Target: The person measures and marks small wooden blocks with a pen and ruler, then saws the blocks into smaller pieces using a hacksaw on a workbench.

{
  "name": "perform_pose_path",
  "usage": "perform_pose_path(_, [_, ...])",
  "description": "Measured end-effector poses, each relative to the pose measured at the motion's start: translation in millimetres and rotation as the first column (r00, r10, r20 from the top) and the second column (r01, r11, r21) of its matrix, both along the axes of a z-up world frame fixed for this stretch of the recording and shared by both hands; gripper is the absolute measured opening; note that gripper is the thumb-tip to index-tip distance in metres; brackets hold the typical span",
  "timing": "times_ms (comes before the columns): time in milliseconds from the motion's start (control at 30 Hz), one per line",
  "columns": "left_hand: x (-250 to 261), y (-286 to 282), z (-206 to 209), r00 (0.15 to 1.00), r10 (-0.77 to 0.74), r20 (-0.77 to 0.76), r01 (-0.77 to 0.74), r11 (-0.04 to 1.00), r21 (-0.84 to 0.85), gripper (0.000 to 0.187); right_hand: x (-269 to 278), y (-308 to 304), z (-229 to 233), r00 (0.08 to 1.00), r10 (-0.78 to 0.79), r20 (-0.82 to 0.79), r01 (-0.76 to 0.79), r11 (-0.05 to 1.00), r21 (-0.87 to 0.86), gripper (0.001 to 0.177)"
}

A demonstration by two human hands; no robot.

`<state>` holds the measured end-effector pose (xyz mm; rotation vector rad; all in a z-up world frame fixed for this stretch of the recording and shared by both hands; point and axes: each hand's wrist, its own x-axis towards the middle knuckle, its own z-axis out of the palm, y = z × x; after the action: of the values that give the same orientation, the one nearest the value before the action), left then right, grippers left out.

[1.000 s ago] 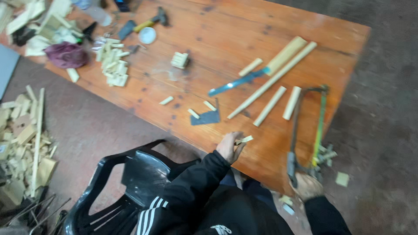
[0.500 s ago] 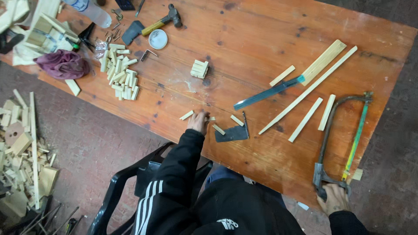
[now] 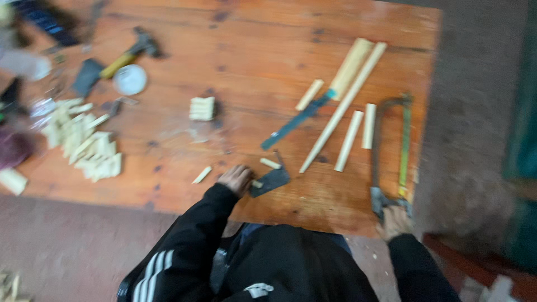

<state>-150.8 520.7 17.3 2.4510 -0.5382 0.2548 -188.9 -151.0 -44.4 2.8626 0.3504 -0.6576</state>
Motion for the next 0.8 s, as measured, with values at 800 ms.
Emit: perform_pose_path(800, [105.9, -250.5, -85.6, 0.888, 0.263, -0.377, -0.307, 0.950, -0.059, 0.049, 25.3, 45.4, 18.3, 0.961, -0.275, 0.020, 0.257, 0.918, 0.301, 0.039])
